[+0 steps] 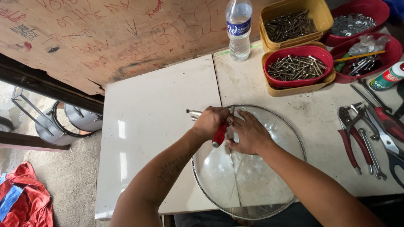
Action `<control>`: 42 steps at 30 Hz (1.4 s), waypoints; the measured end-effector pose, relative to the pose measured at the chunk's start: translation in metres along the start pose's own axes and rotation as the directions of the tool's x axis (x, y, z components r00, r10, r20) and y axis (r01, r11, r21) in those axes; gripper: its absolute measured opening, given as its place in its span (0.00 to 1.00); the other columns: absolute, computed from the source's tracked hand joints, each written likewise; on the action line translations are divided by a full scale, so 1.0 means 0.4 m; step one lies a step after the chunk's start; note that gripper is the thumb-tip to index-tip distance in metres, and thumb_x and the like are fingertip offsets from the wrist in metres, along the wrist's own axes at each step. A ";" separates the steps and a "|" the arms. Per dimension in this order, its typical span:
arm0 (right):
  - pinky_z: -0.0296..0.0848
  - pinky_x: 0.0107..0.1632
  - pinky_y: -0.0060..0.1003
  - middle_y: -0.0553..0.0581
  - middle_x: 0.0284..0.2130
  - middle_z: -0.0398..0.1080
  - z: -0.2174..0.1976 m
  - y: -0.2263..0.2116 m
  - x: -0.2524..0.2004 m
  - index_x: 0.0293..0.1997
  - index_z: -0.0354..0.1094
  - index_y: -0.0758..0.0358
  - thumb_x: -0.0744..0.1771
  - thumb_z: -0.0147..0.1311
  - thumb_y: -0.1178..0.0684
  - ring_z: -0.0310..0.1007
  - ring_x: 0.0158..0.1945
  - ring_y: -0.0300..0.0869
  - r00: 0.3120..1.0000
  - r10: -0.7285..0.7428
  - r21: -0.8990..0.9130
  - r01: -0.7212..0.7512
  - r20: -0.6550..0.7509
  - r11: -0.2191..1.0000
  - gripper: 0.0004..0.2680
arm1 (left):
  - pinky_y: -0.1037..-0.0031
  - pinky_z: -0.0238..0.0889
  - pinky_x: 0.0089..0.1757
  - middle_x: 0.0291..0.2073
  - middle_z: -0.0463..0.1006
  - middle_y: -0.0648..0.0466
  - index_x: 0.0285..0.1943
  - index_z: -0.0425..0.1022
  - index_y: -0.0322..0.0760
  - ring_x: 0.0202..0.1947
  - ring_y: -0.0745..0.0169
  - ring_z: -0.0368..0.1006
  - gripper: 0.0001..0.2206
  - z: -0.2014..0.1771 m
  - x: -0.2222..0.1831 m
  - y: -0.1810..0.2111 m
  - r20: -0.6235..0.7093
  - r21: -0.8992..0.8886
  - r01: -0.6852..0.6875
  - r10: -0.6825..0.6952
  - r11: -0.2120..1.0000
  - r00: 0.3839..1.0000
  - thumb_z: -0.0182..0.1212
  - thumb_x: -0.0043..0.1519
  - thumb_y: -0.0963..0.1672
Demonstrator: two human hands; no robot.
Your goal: Repairing a drum head by tightening screws with a screwdriver on a workbench
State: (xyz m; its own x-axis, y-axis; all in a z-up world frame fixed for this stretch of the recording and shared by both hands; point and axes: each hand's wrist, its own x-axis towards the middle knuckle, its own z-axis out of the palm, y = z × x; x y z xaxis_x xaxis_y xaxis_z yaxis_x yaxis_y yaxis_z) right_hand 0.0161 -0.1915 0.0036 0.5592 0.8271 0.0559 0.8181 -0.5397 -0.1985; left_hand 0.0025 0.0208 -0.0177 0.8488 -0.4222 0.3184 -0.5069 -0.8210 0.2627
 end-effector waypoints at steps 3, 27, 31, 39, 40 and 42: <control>0.54 0.73 0.56 0.54 0.60 0.68 0.040 0.018 0.003 0.54 0.70 0.60 0.62 0.52 0.30 0.57 0.70 0.63 0.999 0.004 0.045 -0.002 -0.041 0.999 0.25 | 0.64 0.69 0.39 0.29 0.72 0.59 0.39 0.70 0.46 0.32 0.57 0.76 0.10 -0.039 0.004 0.037 0.031 0.192 -0.147 0.143 0.970 0.989 0.65 0.58 0.49; 0.58 0.73 0.48 0.46 0.70 0.60 0.048 0.000 -0.010 0.31 0.59 0.56 0.60 0.53 0.31 0.58 0.70 0.54 0.990 0.052 0.016 -0.050 -0.129 0.999 0.18 | 0.46 0.71 0.47 0.38 0.81 0.42 0.58 0.73 0.42 0.43 0.31 0.79 0.24 -0.519 -0.499 0.144 -0.112 0.027 0.792 -0.785 0.610 0.609 0.70 0.51 0.47; 0.60 0.71 0.48 0.50 0.68 0.62 0.069 -0.008 -0.007 0.32 0.59 0.57 0.60 0.54 0.33 0.61 0.69 0.55 0.975 0.042 -0.001 -0.044 -0.217 0.999 0.17 | 0.45 0.71 0.48 0.38 0.83 0.41 0.54 0.75 0.43 0.45 0.29 0.79 0.22 -0.500 -0.751 0.204 -0.070 -0.001 0.913 -0.911 0.407 0.406 0.71 0.51 0.49; 0.55 0.71 0.54 0.62 0.70 0.59 0.100 -0.029 -0.012 0.41 0.67 0.62 0.64 0.55 0.38 0.55 0.72 0.61 0.955 0.035 0.025 -0.029 -0.296 0.999 0.16 | 0.68 0.64 0.40 0.33 0.83 0.47 0.35 0.77 0.36 0.35 0.53 0.76 0.18 -0.554 -0.917 0.367 0.229 0.077 0.985 -0.959 -0.155 -0.169 0.75 0.51 0.52; 0.55 0.71 0.54 0.62 0.70 0.59 0.091 -0.037 -0.020 0.41 0.67 0.62 0.64 0.55 0.38 0.55 0.72 0.61 0.955 0.039 0.025 -0.033 -0.294 0.999 0.16 | 0.68 0.64 0.40 0.33 0.83 0.47 0.35 0.77 0.36 0.35 0.53 0.76 0.18 -0.561 -0.918 0.372 0.232 0.078 0.985 -0.958 -0.153 -0.167 0.75 0.51 0.52; 0.54 0.71 0.56 0.66 0.67 0.62 0.070 -0.052 -0.032 0.38 0.65 0.61 0.65 0.56 0.40 0.58 0.70 0.63 0.935 0.026 0.026 -0.018 -0.353 1.000 0.13 | 0.67 0.64 0.39 0.34 0.82 0.46 0.32 0.76 0.35 0.36 0.52 0.77 0.23 -0.575 -0.917 0.378 0.270 0.184 0.972 -0.943 -0.148 -0.195 0.70 0.52 0.58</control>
State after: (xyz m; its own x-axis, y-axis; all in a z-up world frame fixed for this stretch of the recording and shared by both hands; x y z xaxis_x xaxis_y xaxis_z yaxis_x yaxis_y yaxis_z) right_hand -0.0116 -0.1866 -0.0204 0.5914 0.7045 0.3923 0.8044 -0.5499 -0.2249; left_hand -0.4199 0.1399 0.1146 0.3532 0.7523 -0.5561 0.9275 -0.3596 0.1027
